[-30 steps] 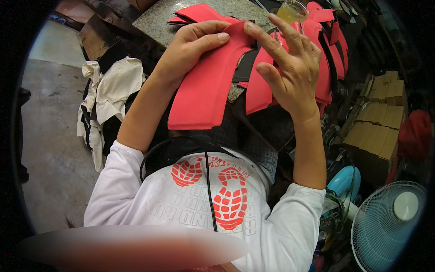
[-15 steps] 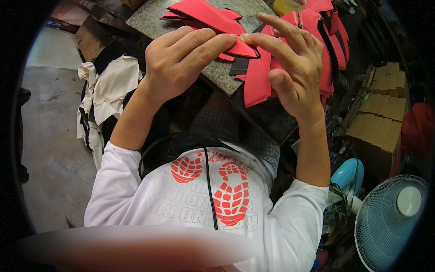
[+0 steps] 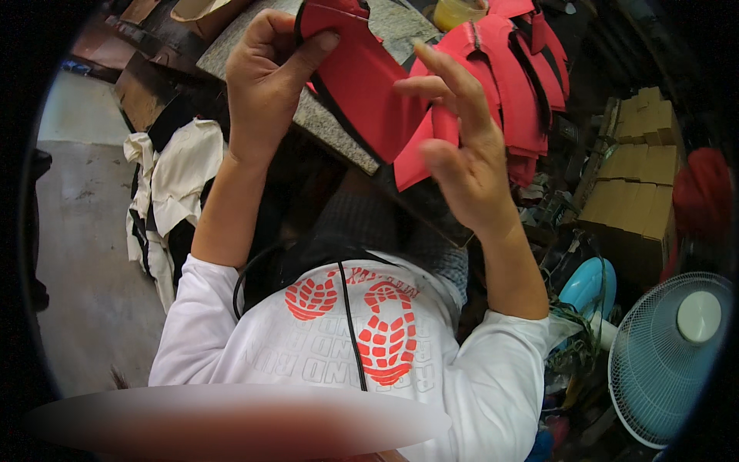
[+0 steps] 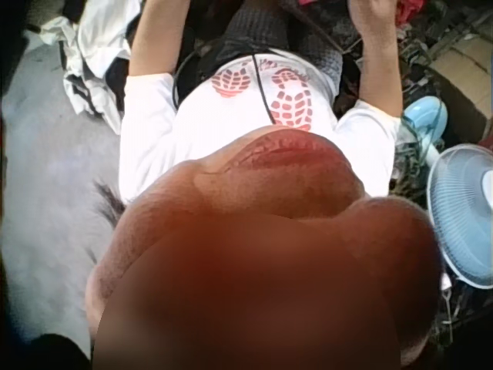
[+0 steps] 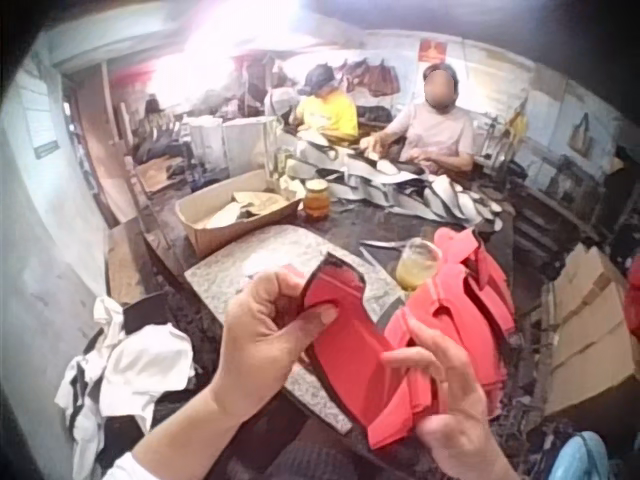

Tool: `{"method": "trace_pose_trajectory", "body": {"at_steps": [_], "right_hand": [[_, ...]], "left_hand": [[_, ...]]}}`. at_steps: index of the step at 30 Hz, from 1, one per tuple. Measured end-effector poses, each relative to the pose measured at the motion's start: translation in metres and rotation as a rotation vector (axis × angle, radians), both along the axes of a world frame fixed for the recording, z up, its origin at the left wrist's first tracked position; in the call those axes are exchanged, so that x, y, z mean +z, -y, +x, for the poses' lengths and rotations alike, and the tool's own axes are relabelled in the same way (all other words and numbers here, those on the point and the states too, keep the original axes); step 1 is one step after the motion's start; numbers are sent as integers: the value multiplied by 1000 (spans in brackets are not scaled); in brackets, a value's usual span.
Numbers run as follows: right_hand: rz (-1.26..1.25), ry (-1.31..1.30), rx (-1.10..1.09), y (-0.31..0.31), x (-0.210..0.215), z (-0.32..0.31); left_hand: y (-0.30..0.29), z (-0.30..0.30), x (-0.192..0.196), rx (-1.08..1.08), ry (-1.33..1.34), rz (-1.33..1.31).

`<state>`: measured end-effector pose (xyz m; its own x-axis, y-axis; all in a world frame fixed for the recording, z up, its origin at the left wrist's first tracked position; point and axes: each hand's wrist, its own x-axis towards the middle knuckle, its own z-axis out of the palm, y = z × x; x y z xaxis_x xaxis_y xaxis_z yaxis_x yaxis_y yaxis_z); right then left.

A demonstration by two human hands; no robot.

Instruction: The person assembles pink sandals by attaching black straps to pink soles using a yellow adhesive. They then cut white fabric pieces and attach them to the sandals. Finally, they place the finished sandals into a bag.

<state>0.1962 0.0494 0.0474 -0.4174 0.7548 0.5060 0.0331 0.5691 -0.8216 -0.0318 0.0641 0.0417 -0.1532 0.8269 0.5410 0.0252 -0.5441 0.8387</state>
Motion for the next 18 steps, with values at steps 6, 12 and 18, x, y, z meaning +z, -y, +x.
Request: {"method": "trace_pose_trajectory", "body": {"at_steps": [6,12,18], "right_hand": [[179,177,-137,13,2,1],[195,380,-385,17,12,5],[-233,10,-277,14,45,48]], "left_hand": [[-10,36,-6,-110,260,-79],[-11,54,-1,-192,262,-113],[-14,47,-7,-302,131,-192]]}}
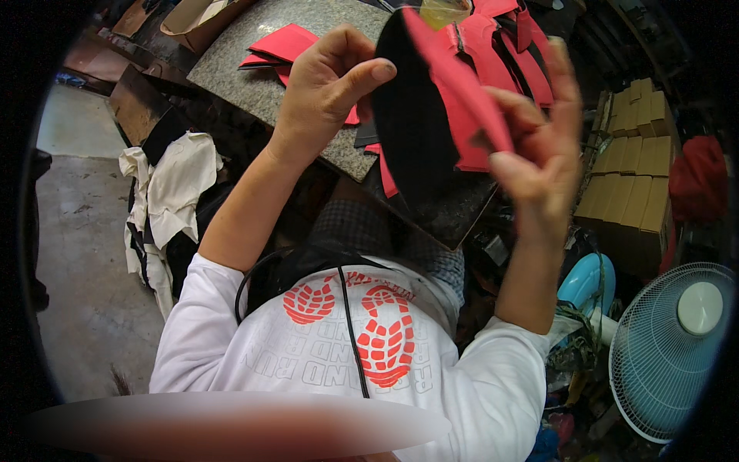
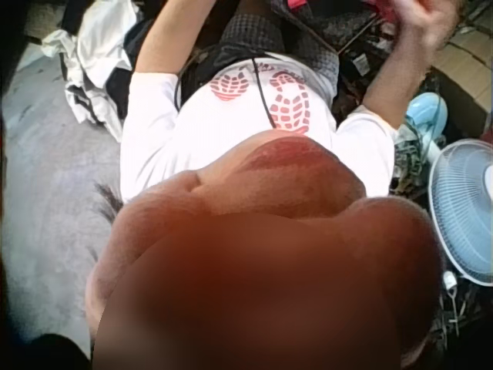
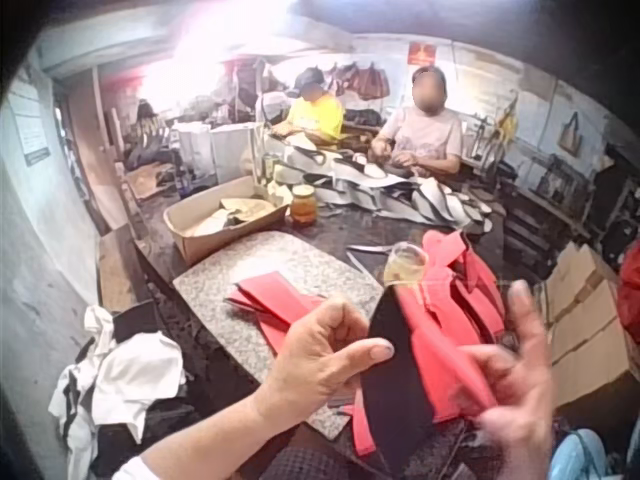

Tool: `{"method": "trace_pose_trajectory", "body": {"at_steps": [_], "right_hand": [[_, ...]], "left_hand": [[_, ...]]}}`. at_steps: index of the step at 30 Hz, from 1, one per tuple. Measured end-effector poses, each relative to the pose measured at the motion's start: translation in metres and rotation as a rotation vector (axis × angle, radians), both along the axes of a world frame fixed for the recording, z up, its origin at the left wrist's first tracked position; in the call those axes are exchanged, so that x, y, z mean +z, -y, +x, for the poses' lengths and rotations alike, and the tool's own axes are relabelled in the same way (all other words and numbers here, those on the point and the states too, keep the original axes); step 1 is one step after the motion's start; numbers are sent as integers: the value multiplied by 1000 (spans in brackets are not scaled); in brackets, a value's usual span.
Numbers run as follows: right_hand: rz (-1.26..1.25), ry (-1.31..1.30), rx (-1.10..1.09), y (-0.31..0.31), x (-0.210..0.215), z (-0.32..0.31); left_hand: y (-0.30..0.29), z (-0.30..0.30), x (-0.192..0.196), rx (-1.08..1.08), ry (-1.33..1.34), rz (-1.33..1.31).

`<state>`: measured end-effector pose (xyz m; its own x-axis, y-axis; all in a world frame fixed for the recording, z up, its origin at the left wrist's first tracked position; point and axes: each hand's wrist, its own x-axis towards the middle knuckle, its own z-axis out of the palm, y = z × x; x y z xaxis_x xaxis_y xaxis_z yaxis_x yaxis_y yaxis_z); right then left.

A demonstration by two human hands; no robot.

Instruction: The person assembles pink sandals by attaching black straps to pink soles using a yellow adhesive. They then cut white fabric pieces and attach them to the sandals. Finally, they place the finished sandals into a bag.

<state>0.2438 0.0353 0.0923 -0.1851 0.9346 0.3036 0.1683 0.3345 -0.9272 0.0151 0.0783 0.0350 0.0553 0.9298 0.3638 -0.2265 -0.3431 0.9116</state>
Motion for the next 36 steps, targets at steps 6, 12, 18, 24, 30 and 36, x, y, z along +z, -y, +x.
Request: {"method": "trace_pose_trajectory", "body": {"at_steps": [6,12,18,24,30,36], "right_hand": [[698,381,-599,-54,33,52],[176,1032,-570,-83,-2,28],[330,1140,-461,-78,-42,15],[324,963,-386,-107,-13,31],[678,1198,238,-274,-3,15],[-150,1552,70,-318,-40,-31]], "left_hand": [[-18,-16,-41,404,-438,187],[-30,-24,-73,696,-687,429],[-29,-26,-74,679,-578,273],[-29,-26,-72,701,-514,252],[-30,-29,-74,759,-433,270],[-37,-37,-78,802,-449,277]]}}
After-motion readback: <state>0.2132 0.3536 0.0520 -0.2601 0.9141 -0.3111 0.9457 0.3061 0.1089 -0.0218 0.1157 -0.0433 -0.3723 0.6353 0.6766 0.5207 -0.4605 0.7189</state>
